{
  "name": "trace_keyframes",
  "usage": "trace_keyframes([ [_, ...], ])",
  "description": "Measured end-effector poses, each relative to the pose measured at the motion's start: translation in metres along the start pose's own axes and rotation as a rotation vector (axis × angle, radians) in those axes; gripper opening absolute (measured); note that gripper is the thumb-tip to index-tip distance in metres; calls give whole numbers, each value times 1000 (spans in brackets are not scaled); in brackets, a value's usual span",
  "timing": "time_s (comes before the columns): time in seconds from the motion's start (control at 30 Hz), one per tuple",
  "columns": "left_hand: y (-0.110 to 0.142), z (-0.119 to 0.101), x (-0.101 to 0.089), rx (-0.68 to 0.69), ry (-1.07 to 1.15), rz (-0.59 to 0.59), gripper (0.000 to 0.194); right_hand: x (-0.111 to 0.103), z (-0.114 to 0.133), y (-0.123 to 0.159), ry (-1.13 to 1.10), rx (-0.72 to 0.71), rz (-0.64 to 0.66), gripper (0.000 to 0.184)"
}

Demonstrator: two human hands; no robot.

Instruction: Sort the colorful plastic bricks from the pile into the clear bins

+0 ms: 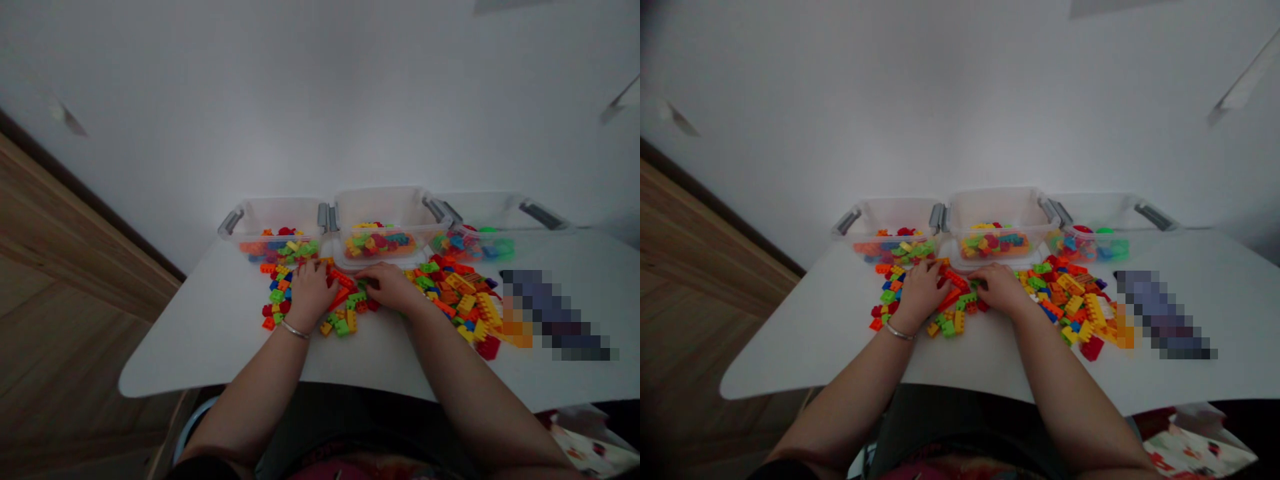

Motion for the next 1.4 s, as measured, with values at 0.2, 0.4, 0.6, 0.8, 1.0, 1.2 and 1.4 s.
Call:
trace_keyframes([
  [0.2, -1, 1, 1, 0, 2, -6, 48, 0, 1, 0, 7, 12, 14, 41],
  [0.4, -1, 1, 1, 3, 1, -6, 47, -5, 4, 0, -57, -8, -53, 40],
  [0.6, 0, 0, -1, 5, -21, -14, 48, -25, 17, 2, -148, -106, -276, 38],
  [0.8, 0, -1, -2, 0, -9, -2, 46, -49, 32, 13, -128, -141, -510, 31],
  [1.0, -1, 0, -2, 3, -15, -1, 49, -72, 37, 28, -132, -114, -784, 25],
  [1.2, -1, 0, -1, 4, -25, 2, 48, -97, 28, 27, -264, -106, -1069, 28],
  [1.4, -1, 0, -1, 2, -14, -4, 48, -146, 5, -3, -321, -101, -1167, 36],
])
Point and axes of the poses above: each hand's wrist, its own y-axis away from the middle knuckle, its own x-axis out of the palm, z = x × y, the point moved 7 cm from there along -y, towards the middle knuckle, and after that the axes turned 6 degrees about -y, right-handed, at the moved point
